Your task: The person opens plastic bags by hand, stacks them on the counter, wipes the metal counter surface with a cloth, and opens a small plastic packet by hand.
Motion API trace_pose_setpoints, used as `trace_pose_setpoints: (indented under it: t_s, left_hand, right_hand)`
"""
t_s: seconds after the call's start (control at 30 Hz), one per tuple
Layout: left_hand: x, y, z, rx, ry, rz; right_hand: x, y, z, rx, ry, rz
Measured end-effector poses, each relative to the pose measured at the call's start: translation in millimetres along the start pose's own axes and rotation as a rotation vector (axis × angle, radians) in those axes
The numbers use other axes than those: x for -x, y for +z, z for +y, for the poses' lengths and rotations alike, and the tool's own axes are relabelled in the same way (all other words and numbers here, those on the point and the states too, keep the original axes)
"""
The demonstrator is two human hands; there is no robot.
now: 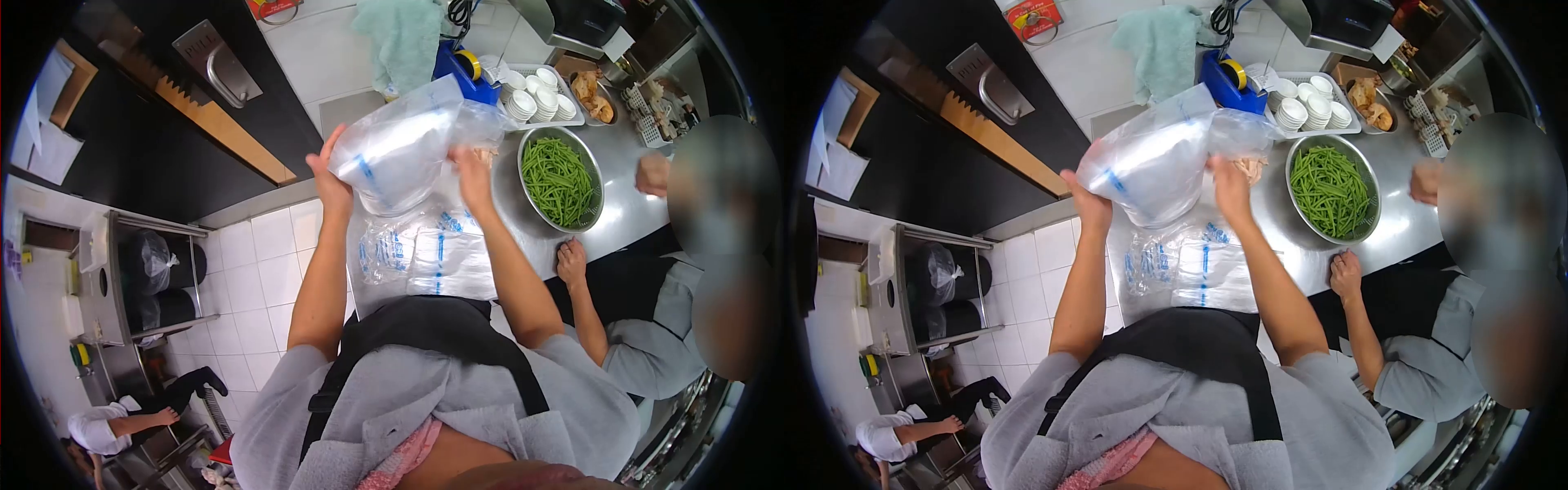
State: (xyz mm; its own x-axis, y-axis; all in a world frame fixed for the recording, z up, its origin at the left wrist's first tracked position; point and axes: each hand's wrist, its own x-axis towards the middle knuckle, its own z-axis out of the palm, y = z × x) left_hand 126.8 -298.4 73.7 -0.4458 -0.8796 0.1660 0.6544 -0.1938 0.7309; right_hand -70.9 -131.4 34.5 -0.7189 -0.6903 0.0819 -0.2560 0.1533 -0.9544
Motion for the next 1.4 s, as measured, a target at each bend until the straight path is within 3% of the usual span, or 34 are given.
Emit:
trace_pose_setpoints:
  t_s: [0.03, 0.07, 0.13, 0.23, 0.27, 0.33, 0.4, 0.47, 0.53, 0.57, 0.67, 0.77, 0.87, 0.93, 1.07, 1.13, 1.2, 1.4]
  left_hand:
    - [13.0, 10.7, 8.1, 0.014, 0.123, -0.004]
    - [18.9, -3.0, -3.9, -0.129, 0.092, -0.034]
    - [29.8, -39.5, -39.7, -0.414, 0.029, -0.086]
    - [33.1, -21.6, -46.3, -0.783, -0.019, -0.148]
    - [27.6, -25.8, -47.2, -0.775, -0.002, -0.164]
    - [24.4, -47.6, -49.6, -0.762, 0.003, -0.2]
    - [20.3, -64.6, -47.7, -0.82, -0.119, -0.282]
    - [11.2, -63.8, -50.9, -0.834, -0.149, -0.331]
    - [9.0, -61.4, -54.0, -0.814, -0.108, -0.341]
    - [4.5, -66.9, -64.0, -0.888, -0.04, -0.347]
    - [23.5, -72.7, -70.1, -1.115, -0.106, -0.248]
    - [60.5, -43.4, -58.2, -1.413, 0.097, -0.023]
    - [117.6, -41.3, -43.4, -1.373, 0.347, -0.091]
    - [150.0, -51.6, -31.0, -1.369, 0.357, -0.265]
    - [196.3, -84.5, -28.4, -1.27, 0.165, -0.535]
    - [204.0, -82.9, -26.9, -1.278, 0.069, -0.631]
    - [206.0, -68.9, -22.7, -1.332, -0.034, -0.686]
    - [208.8, -35.7, -18.3, -1.319, 0.215, -0.903]
  right_hand:
    - [-24.4, -2.8, -17.7, -0.269, -0.018, 0.051]
    - [-46.8, -1.1, -29.3, -0.538, -0.04, 0.1]
    - [-76.3, 14.8, -26.6, -0.769, 0.206, -0.016]
    - [-58.8, 68.0, 74.0, -0.243, -0.008, 0.048]
    - [-48.7, 83.2, 116.3, 0.005, -0.124, 0.109]
    - [-26.8, 76.6, 156.4, 0.195, -0.153, 0.12]
    - [-10.8, 24.1, 59.2, 0.513, 0.096, -0.077]
    - [-16.4, -0.8, 61.3, 0.512, 0.0, 0.448]
    - [-34.8, -16.4, 107.1, 0.839, 0.025, 0.496]
    - [-38.4, -25.0, 119.2, 0.86, 0.066, 0.38]
    - [-54.1, -44.1, 163.0, 0.993, 0.067, 0.058]
    - [-31.7, -45.6, 118.5, 0.921, 0.106, 0.089]
    - [-8.7, -51.9, 111.9, 0.776, -0.052, 0.161]
    - [35.1, -60.8, 89.9, 0.577, -0.228, 0.286]
    - [165.4, -71.1, 56.1, 0.439, -0.065, 0.072]
    - [222.0, -62.3, 56.5, 0.489, -0.184, -0.007]
    - [247.1, -54.0, 74.0, 0.473, -0.169, -0.046]
    - [234.8, -53.5, 70.9, 0.437, -0.108, 0.02]
